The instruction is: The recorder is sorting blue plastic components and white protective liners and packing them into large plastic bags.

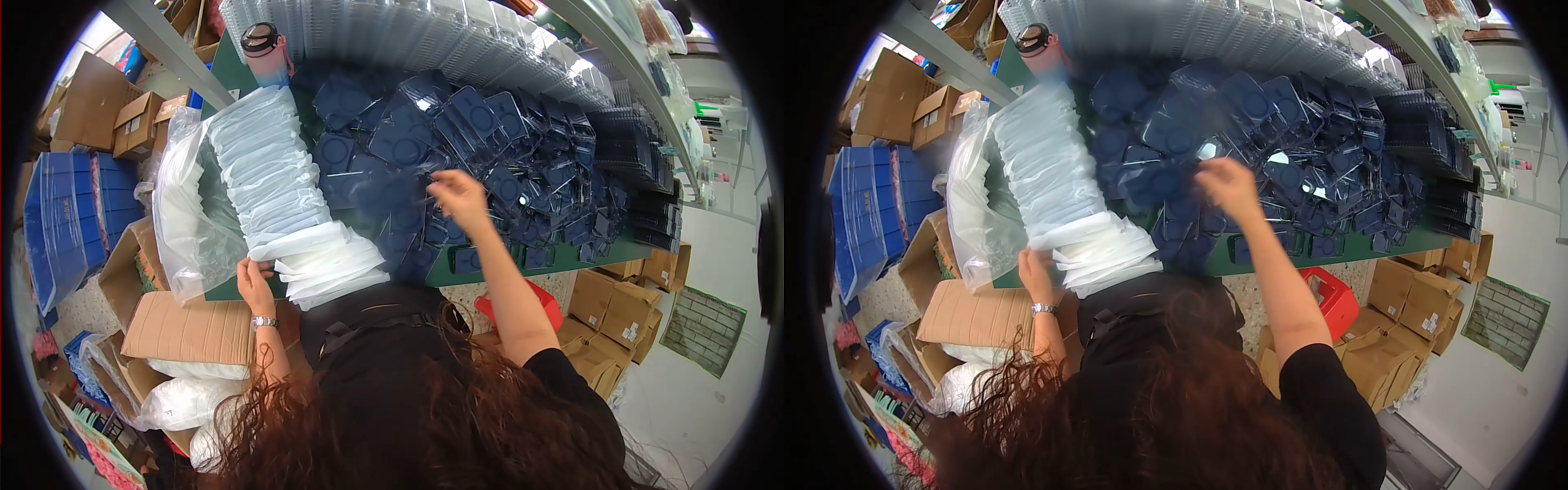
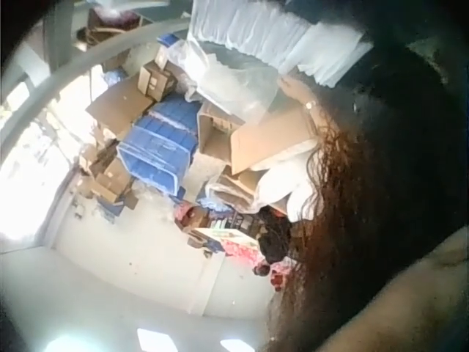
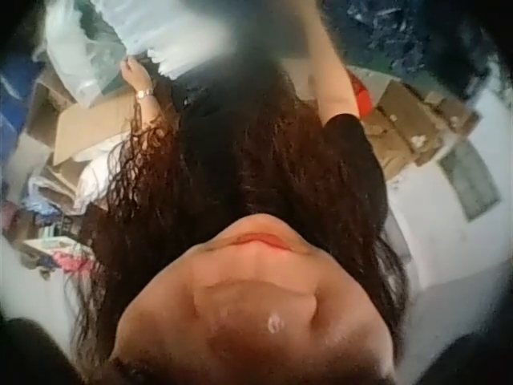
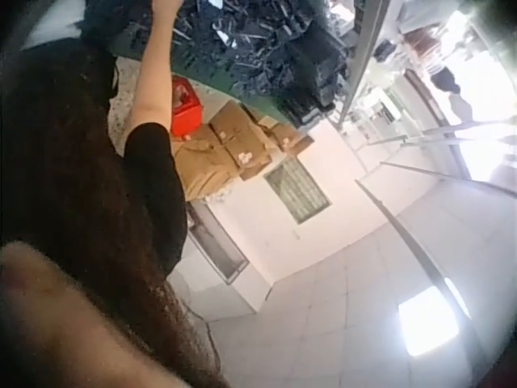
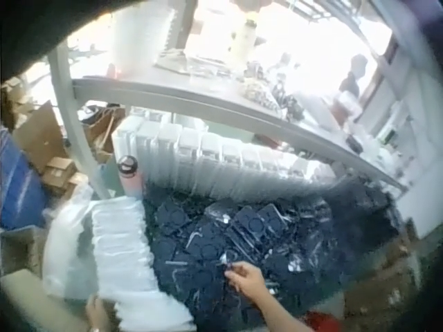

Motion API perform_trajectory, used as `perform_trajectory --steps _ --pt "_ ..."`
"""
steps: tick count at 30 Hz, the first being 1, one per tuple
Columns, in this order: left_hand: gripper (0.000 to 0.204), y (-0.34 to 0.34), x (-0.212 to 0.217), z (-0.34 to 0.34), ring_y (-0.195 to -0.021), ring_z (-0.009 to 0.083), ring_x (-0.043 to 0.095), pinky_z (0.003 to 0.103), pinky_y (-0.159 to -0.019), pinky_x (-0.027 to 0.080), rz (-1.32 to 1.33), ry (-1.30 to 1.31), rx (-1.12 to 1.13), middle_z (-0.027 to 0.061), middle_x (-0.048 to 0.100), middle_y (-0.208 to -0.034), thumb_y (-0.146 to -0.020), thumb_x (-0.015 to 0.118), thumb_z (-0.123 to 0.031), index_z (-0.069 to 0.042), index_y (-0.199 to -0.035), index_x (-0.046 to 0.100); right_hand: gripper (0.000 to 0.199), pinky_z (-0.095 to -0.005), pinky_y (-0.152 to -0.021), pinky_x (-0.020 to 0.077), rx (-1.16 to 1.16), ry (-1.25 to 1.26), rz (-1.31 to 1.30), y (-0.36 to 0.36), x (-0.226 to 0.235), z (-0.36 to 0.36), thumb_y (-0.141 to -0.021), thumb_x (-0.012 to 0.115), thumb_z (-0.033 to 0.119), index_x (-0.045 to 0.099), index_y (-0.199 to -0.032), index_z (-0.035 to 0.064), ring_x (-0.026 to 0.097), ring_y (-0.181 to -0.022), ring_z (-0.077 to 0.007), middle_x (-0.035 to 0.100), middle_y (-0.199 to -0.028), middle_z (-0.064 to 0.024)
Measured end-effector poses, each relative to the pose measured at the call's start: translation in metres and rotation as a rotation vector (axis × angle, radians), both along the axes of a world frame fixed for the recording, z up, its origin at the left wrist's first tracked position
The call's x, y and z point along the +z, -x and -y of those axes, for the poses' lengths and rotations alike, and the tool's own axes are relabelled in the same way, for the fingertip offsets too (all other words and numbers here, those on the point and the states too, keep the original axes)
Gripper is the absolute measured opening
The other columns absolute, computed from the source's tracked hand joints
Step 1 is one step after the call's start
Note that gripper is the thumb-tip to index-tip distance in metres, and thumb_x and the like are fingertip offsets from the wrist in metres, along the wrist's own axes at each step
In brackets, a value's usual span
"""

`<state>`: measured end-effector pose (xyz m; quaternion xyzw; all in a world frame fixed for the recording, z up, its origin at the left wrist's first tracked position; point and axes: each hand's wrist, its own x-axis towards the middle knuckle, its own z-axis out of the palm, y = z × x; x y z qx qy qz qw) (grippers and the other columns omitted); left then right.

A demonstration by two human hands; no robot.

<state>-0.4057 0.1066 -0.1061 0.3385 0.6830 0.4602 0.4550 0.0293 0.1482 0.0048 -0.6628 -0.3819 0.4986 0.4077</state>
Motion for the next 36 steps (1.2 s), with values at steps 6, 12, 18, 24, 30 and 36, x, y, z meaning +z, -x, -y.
perform_trajectory --steps 6,12,18,24,30,36 --pt "0.024 -0.01 -0.003 -0.008 -0.075 0.0126 0.061 0.025 -0.067 0.05 -0.139 0.092 -0.086 0.0088 0.067 -0.088 -0.098 0.055 -0.019 0.003 -0.107 0.058 0.023 -0.0259 -0.043 0.0455 -0.698 -0.076 -0.315 -0.098 0.011 -0.033 -0.088 0.072 0.014 0.06 -0.101 -0.0007 0.06 -0.057 -0.015 0.065 -0.08 -0.0097" --pt "0.048 -0.024 -0.011 0.0 -0.094 0.0215 0.062 0.033 -0.082 0.051 -0.196 -0.1 0.047 0.0163 0.059 -0.124 -0.09 0.063 -0.009 0.002 -0.133 0.045 0.02 -0.021 -0.04 0.0372 -0.778 -0.218 -0.03 -0.037 0.028 -0.039 -0.088 0.071 0.015 0.06 -0.101 0.0025 0.049 -0.052 -0.0065 0.057 -0.075 -0.0021" --pt "0.032 -0.023 -0.003 -0.018 -0.063 0.0111 0.057 0.028 -0.06 0.047 -0.226 0.036 0.005 0.0067 0.068 -0.079 -0.091 0.065 -0.014 -0.001 -0.12 0.062 0.026 -0.0238 -0.053 0.0495 0.231 0.026 0.055 0.105 -0.027 -0.027 -0.092 0.063 0.015 0.066 -0.114 0.0001 0.065 -0.071 -0.0137 0.07 -0.095 -0.0085" --pt "0.018 -0.013 -0.006 -0.016 -0.065 0.0085 0.058 0.025 -0.058 0.046 -0.347 -0.069 0.026 0.0043 0.067 -0.078 -0.092 0.064 -0.015 0.0 -0.101 0.065 0.032 -0.0285 -0.068 0.0502 0.495 -0.056 0.31 0.169 -0.078 -0.024 -0.083 0.068 0.012 0.067 -0.112 -0.001 0.065 -0.071 -0.0174 0.071 -0.09 -0.0139" --pt "0.015 -0.026 0.005 -0.022 -0.07 0.0139 0.06 0.029 -0.065 0.048 -0.339 -0.016 0.058 0.0071 0.066 -0.078 -0.093 0.06 -0.014 0.0 -0.092 0.061 0.024 -0.0274 -0.063 0.0462 0.516 -0.138 0.274 0.167 -0.067 -0.016 -0.08 0.068 0.008 0.063 -0.101 0.0001 0.059 -0.065 -0.0142 0.062 -0.077 -0.0083" --pt "0.016 -0.035 -0.006 -0.021 -0.069 0.0201 0.058 0.034 -0.067 0.047 -0.412 0.002 0.086 0.0111 0.063 -0.078 -0.093 0.059 -0.015 0.0 -0.088 0.057 0.02 -0.0265 -0.06 0.0439 0.459 -0.111 0.236 0.146 -0.041 -0.012 -0.081 0.067 0.007 0.057 -0.097 0.0026 0.053 -0.062 -0.0102 0.056 -0.072 -0.004"
